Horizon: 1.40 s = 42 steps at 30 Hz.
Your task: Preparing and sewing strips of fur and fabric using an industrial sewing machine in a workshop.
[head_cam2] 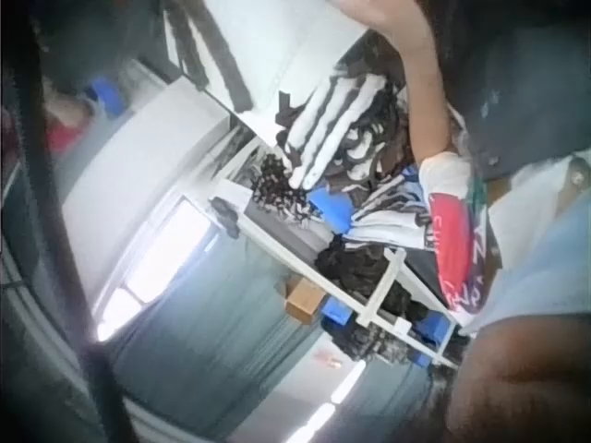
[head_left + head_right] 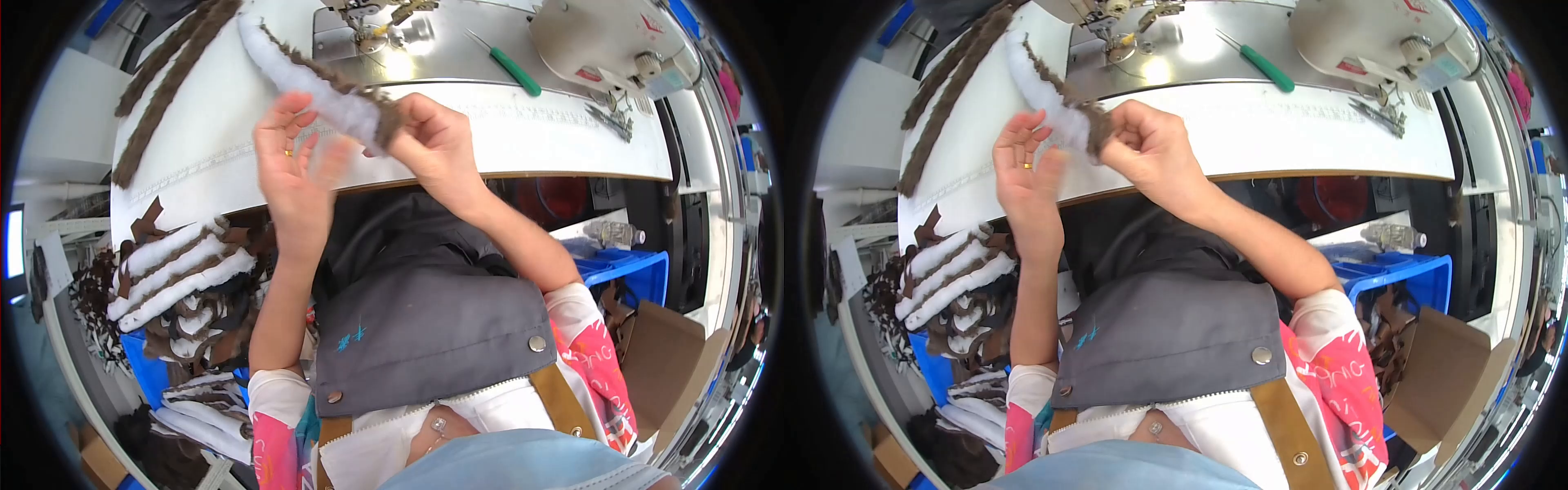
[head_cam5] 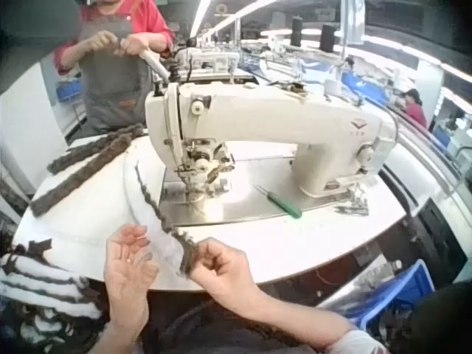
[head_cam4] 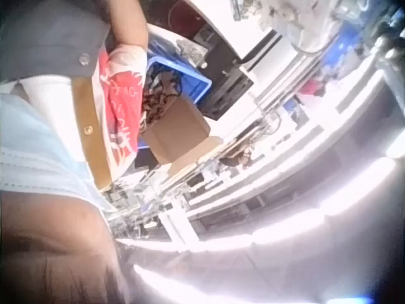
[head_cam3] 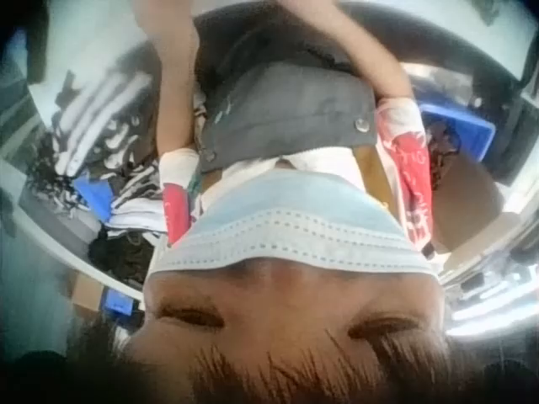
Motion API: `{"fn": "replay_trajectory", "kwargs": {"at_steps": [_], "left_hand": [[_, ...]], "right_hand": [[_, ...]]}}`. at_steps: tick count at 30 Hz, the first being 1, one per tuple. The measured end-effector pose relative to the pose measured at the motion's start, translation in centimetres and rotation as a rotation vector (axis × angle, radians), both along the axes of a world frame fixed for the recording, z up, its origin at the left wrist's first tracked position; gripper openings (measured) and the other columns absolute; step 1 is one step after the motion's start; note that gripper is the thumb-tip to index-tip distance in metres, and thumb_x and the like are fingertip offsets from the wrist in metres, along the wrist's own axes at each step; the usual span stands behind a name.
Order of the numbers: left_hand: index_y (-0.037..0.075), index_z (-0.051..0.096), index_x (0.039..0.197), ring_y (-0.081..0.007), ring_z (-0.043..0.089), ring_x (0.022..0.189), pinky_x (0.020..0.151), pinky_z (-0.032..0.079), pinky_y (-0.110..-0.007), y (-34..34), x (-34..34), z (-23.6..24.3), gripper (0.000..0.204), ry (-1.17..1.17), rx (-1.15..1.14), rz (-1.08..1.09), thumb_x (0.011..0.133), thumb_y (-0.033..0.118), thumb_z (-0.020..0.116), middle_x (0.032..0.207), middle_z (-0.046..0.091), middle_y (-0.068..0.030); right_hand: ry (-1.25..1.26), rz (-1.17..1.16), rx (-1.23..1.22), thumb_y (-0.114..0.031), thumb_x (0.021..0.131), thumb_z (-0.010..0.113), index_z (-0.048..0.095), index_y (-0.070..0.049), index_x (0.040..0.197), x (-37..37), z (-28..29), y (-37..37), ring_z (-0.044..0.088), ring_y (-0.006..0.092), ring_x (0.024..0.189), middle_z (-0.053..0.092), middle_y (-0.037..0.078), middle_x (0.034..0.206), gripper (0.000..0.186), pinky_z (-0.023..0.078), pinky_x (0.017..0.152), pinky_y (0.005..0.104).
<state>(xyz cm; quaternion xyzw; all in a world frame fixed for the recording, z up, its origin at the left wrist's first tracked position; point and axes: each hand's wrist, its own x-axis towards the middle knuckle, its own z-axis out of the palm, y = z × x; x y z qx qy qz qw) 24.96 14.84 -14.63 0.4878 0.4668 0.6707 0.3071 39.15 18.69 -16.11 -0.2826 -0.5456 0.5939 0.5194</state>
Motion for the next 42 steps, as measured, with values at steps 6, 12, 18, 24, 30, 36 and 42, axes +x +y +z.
{"fn": "replay_trajectory", "kwargs": {"at_steps": [6, 12, 18, 24, 30, 36, 42], "left_hand": [[0.007, 0.048, 0.116, -0.0156, 0.055, 0.096, 0.080, 0.044, -0.030, 0.5, 1.3, 0.7, 0.034, -0.993, -0.399, -0.512, 0.092, 0.030, 0.055, 0.092, 0.059, -0.0019], [0.003, 0.050, 0.110, -0.0181, 0.057, 0.087, 0.075, 0.049, -0.030, 1.3, 0.7, -0.5, 0.026, -1.085, -0.476, -0.539, 0.091, 0.020, 0.055, 0.074, 0.055, -0.0015], [0.002, 0.048, 0.113, -0.0156, 0.055, 0.077, 0.069, 0.048, -0.028, 0.9, 0.7, -1.0, 0.024, -1.201, -0.489, -0.618, 0.092, 0.013, 0.052, 0.073, 0.051, -0.0015], [0.001, 0.053, 0.105, -0.0165, 0.054, 0.077, 0.074, 0.045, -0.028, 1.2, 0.4, -1.8, 0.023, -1.169, -0.524, -0.618, 0.091, 0.019, 0.055, 0.069, 0.049, 0.0001], [0.002, 0.052, 0.105, -0.0156, 0.053, 0.086, 0.081, 0.043, -0.029, 0.5, 2.4, -1.9, 0.022, -1.172, -0.495, -0.410, 0.092, 0.019, 0.054, 0.075, 0.050, -0.0003], [0.001, 0.051, 0.106, -0.0154, 0.053, 0.090, 0.089, 0.043, -0.033, 0.7, 2.8, -1.8, 0.024, -1.111, -0.457, -0.407, 0.092, 0.019, 0.055, 0.086, 0.052, -0.0022], [-0.002, 0.051, 0.109, -0.0136, 0.052, 0.098, 0.087, 0.046, -0.028, -2.4, 2.2, -1.7, 0.029, -0.445, -0.258, 0.073, 0.084, 0.004, 0.064, 0.103, 0.056, -0.0057]], "right_hand": [[0.146, 0.121, -0.150, 0.001, 0.082, 0.052, 0.056, 0.003, 0.091, -0.9, 1.1, -2.5, 0.051, 0.0032, 0.077, 0.058, -0.001, 0.083, 0.010, 0.042, 0.068, 0.0187], [-0.329, 0.088, 0.458, -0.001, 0.080, 0.063, 0.060, -0.001, 0.107, 3.0, 1.8, -1.3, 0.064, 0.0171, 0.073, 0.064, 0.007, 0.086, 0.027, 0.051, 0.067, 0.0275], [-0.561, 0.262, 0.532, -0.004, 0.077, 0.066, 0.063, -0.004, 0.105, 2.7, 1.8, -0.5, 0.063, 0.0257, 0.070, 0.065, 0.011, 0.084, 0.028, 0.051, 0.064, 0.0321], [-0.708, 0.174, 0.858, -0.002, 0.072, 0.066, 0.061, -0.001, 0.095, 2.2, 1.9, -0.2, 0.062, 0.0269, 0.066, 0.063, 0.011, 0.077, 0.023, 0.050, 0.060, 0.0344], [-0.708, -0.113, 0.906, -0.005, 0.067, 0.066, 0.056, -0.003, 0.083, 1.0, -0.5, -0.5, 0.058, 0.0227, 0.057, 0.056, 0.009, 0.065, 0.019, 0.047, 0.053, 0.0338], [-0.605, -0.284, 0.644, -0.008, 0.069, 0.064, 0.059, -0.004, 0.085, 0.3, -1.9, -0.6, 0.053, 0.0189, 0.051, 0.054, 0.008, 0.058, 0.017, 0.041, 0.051, 0.0279], [-0.341, -0.128, 0.154, -0.003, 0.080, 0.056, 0.055, 0.001, 0.091, 1.3, -1.7, -0.8, 0.051, 0.0108, 0.078, 0.056, 0.004, 0.081, 0.012, 0.042, 0.072, 0.0240]]}}
